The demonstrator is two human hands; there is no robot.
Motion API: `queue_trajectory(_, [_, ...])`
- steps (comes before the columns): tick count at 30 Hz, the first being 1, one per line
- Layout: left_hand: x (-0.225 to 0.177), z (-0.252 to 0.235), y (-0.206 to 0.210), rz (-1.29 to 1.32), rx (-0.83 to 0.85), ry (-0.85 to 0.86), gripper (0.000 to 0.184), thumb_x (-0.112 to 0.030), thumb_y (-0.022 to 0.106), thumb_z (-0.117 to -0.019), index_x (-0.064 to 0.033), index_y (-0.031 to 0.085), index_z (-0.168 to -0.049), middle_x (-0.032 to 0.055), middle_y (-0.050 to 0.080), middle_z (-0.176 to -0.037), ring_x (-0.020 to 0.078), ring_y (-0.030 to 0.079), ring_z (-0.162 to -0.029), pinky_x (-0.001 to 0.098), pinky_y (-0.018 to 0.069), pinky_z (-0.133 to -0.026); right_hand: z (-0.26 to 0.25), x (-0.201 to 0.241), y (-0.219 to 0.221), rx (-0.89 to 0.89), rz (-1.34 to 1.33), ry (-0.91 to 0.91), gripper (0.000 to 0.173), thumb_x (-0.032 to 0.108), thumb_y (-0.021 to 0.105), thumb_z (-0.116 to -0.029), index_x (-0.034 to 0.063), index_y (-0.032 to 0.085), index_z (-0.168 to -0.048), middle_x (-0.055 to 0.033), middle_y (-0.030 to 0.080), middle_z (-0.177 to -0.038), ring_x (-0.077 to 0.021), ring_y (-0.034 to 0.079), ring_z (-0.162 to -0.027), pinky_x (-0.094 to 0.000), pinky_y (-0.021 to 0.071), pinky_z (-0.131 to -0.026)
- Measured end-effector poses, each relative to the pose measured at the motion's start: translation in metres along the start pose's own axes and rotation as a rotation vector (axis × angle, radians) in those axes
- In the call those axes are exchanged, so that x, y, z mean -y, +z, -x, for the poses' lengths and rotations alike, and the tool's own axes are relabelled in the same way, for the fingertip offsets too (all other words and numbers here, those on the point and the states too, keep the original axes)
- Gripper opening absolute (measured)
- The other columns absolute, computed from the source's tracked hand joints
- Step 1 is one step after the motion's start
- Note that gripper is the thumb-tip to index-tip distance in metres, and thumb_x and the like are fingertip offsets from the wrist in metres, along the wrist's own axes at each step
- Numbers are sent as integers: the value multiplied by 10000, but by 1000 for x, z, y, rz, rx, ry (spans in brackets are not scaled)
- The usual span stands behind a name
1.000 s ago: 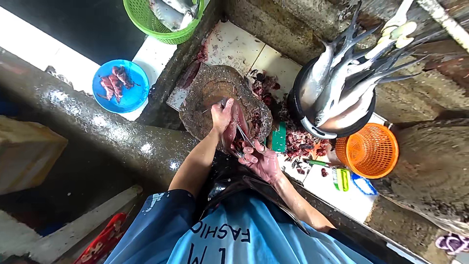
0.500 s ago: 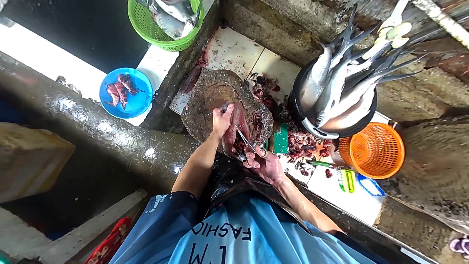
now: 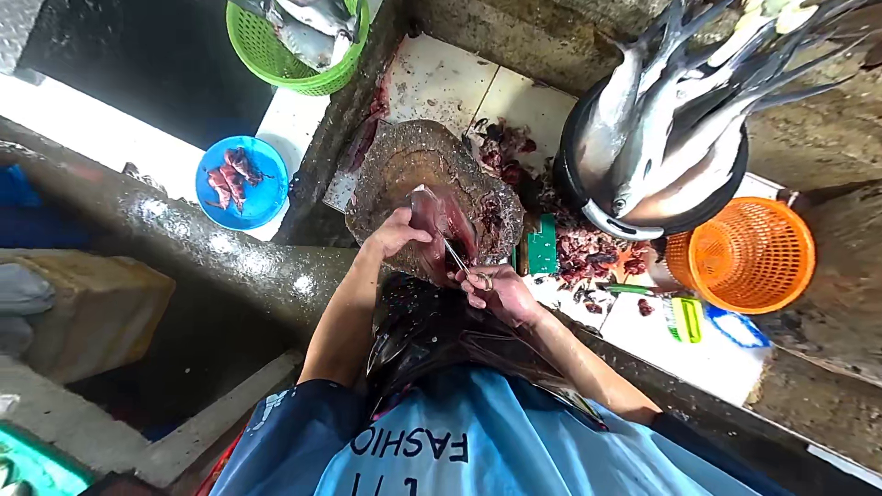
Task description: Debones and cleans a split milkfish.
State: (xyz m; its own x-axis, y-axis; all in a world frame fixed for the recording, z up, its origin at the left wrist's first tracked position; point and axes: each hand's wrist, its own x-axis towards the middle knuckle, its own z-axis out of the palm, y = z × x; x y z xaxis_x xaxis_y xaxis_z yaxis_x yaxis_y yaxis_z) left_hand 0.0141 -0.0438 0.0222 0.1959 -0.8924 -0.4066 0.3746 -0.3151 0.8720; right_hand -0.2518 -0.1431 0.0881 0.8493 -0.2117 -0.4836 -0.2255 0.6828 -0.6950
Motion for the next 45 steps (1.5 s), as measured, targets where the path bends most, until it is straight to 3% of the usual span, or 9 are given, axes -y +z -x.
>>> queue_trajectory(4, [-10,-2,5,-117,-45,-33,661,41,848,-673,41,581,-1277,159,709,-1179,246,701,-1089,443,591,-975,-2,1,2,6,34,15,238,159,604,-1001,-33,725,-1069,-65,692,-825,-95,603,-618,-253,538,-595])
queue_trajectory(8, [-3,-6,8,-196,-196,5,521,65,797,-623,55,646,-1121,152,738,-1053,223,727,-977,438,615,-885,0,-1,5,17,-7,35,249,178,556,-1015,-2,724,-1050,-48,682,-814,-89,596,-611,-250,531,-584])
queue_trajectory(13, [21,3,-4,-106,-205,33,412,77,825,-627,21,665,-1002,106,744,-933,199,730,-882,430,624,-833,23,3,-2,193,-180,-188,393,427,670,-966,76,727,-1134,15,635,-769,-74,579,-645,-268,527,-656])
queue_trajectory(17, [17,11,-12,-48,-245,17,439,61,814,-726,40,644,-1130,136,739,-1049,232,724,-985,459,612,-911,24,29,-26,-308,413,-604,401,426,586,-1012,74,700,-1167,-12,700,-871,-97,622,-658,-298,562,-582])
queue_trajectory(20, [20,16,2,132,-399,20,274,0,708,-800,-3,654,-1069,109,723,-998,229,707,-924,461,607,-832,17,6,-45,-458,455,-218,324,269,494,-1025,50,730,-1057,-45,698,-808,-118,576,-579,-317,517,-541])
queue_trajectory(26, [9,9,12,261,-382,25,261,16,630,-776,-21,631,-1035,75,698,-973,176,683,-890,418,598,-803,9,-6,-10,-50,424,-155,293,49,480,-970,1,741,-1095,-75,744,-872,-99,598,-594,-289,531,-552])
queue_trajectory(33, [8,8,9,347,-271,97,277,19,653,-748,-47,620,-1015,77,703,-958,191,693,-876,417,601,-794,-24,-39,-14,-2,216,-213,234,153,595,-977,20,738,-1106,-35,659,-745,-85,555,-583,-260,503,-560])
queue_trajectory(38, [4,16,-6,215,-26,148,523,55,802,-694,12,607,-1177,115,719,-1069,207,711,-984,427,605,-895,-4,-25,0,122,44,-128,328,330,679,-964,32,751,-1080,-12,657,-734,-66,564,-596,-245,494,-578])
queue_trajectory(45, [-6,6,0,29,-20,165,396,86,834,-659,9,675,-1013,90,735,-960,180,714,-914,398,607,-868,11,-20,1,100,-28,-113,348,327,672,-978,2,737,-1086,-25,669,-767,-69,577,-600,-239,507,-580])
